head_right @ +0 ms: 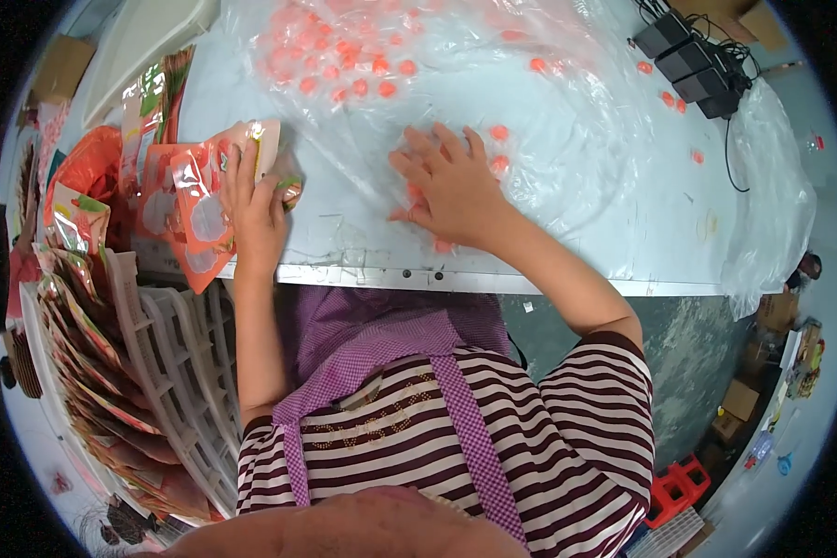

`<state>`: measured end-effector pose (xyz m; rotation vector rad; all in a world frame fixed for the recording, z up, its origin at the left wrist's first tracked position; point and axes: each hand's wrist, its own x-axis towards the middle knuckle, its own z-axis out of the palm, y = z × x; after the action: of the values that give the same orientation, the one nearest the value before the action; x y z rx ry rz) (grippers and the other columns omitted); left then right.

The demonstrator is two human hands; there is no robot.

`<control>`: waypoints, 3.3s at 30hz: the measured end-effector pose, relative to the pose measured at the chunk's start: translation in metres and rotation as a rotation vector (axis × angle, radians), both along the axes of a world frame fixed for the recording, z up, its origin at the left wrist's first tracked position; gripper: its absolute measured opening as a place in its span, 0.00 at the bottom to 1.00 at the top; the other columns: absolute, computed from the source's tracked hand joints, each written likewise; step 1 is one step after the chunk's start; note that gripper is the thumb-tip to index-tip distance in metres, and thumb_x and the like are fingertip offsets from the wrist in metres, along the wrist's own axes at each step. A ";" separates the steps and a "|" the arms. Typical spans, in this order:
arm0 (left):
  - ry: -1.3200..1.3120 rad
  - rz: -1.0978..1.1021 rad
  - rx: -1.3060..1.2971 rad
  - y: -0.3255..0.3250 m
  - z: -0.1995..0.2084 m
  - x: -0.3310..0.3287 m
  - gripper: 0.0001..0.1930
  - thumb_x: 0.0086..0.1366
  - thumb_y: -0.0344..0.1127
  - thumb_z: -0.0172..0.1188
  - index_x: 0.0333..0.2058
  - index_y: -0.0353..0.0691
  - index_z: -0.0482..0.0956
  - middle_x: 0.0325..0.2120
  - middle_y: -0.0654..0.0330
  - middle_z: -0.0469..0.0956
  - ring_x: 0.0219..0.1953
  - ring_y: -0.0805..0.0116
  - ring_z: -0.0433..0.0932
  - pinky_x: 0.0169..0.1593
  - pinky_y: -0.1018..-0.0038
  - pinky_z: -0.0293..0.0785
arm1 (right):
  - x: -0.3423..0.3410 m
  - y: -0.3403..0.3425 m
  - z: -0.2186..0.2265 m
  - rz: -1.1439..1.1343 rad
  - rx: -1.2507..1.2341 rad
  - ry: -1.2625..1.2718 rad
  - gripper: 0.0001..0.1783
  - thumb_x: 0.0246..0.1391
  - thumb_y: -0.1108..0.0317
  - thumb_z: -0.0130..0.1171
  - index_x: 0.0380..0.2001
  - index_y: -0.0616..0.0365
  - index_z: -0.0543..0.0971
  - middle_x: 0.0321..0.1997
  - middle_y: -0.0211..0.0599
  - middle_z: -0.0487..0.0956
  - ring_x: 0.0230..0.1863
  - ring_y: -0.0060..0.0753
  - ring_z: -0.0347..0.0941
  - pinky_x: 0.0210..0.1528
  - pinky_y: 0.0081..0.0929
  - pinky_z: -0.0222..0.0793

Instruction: Placing individual gummy candies into plastic packaging bags in a factory production setting.

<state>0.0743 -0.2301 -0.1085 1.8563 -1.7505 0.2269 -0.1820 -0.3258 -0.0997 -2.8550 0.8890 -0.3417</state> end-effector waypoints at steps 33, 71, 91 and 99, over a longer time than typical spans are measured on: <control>0.422 -0.418 0.191 -0.008 0.086 -0.053 0.15 0.45 0.24 0.64 0.34 0.37 0.74 0.50 0.46 0.67 0.55 0.47 0.63 0.55 0.63 0.62 | 0.051 0.003 0.091 -0.327 1.570 -1.591 0.05 0.57 0.66 0.50 0.34 0.53 0.68 0.25 0.23 0.67 0.27 0.16 0.63 0.25 0.17 0.60; 1.046 -0.509 0.090 -0.017 0.061 -0.063 0.06 0.60 0.24 0.53 0.35 0.38 0.69 0.52 0.48 0.68 0.53 0.60 0.68 0.54 0.71 0.64 | 0.044 0.008 0.015 0.205 0.142 -1.025 0.10 0.54 0.65 0.53 0.36 0.60 0.73 0.45 0.41 0.69 0.44 0.33 0.67 0.41 0.25 0.65; 1.594 -0.699 -0.066 0.018 0.055 -0.052 0.05 0.64 0.32 0.51 0.34 0.40 0.64 0.51 0.38 0.65 0.54 0.53 0.67 0.55 0.61 0.64 | 0.050 0.025 0.094 0.585 0.357 -0.358 0.06 0.43 0.70 0.58 0.27 0.59 0.76 0.37 0.36 0.75 0.41 0.39 0.72 0.43 0.33 0.68; 1.506 -0.880 -0.094 0.021 0.061 -0.044 0.07 0.63 0.36 0.53 0.32 0.42 0.66 0.56 0.32 0.56 0.59 0.39 0.58 0.57 0.55 0.61 | 0.049 0.042 0.116 0.602 0.041 -0.559 0.04 0.42 0.69 0.56 0.23 0.55 0.74 0.29 0.37 0.75 0.38 0.37 0.72 0.41 0.35 0.67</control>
<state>0.0301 -0.2087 -0.0477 0.5336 -1.1146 -1.0964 -0.1325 -0.2843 0.0164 -2.5872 -0.0628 -0.9420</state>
